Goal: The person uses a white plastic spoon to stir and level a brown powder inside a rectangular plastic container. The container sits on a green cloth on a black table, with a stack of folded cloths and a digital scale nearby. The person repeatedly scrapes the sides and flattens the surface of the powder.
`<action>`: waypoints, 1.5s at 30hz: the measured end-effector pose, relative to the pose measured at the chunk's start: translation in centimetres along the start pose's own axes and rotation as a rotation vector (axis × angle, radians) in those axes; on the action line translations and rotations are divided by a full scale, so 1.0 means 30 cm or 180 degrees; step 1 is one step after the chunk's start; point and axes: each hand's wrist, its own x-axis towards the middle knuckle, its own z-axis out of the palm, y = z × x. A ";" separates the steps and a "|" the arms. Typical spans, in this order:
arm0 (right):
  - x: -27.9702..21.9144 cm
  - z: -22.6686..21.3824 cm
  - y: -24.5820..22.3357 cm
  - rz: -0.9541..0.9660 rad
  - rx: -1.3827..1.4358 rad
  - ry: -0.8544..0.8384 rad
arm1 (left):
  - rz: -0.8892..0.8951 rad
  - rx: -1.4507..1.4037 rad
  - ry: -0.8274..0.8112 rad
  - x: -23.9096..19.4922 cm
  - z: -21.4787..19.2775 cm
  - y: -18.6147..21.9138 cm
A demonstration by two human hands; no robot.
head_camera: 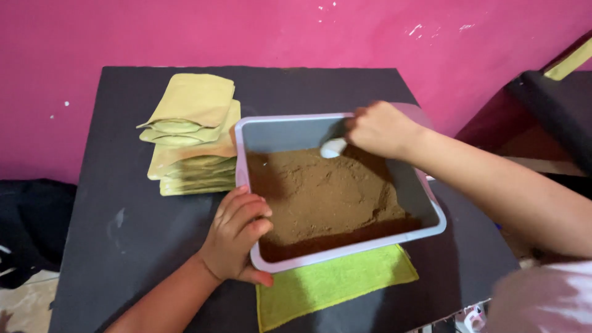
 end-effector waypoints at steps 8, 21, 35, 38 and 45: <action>-0.111 -0.068 0.034 0.0513 -0.0211 -0.0244 | 0.0031 -0.0009 0.0026 0.003 0.001 0.004; -0.151 0.104 -0.013 0.0656 -0.0385 -0.0128 | -0.0002 -0.0005 0.0027 -0.011 0.000 -0.005; -0.194 -0.251 -0.056 0.0344 0.1058 -0.2850 | -0.0029 0.0022 0.0021 -0.009 0.004 -0.002; -0.213 -0.272 -0.060 0.0296 0.1303 -0.2915 | -0.0022 0.0044 0.0039 -0.013 0.008 -0.002; -0.240 -0.315 -0.058 0.0293 0.1975 -0.3058 | -0.0013 0.0039 0.0068 -0.010 0.006 0.001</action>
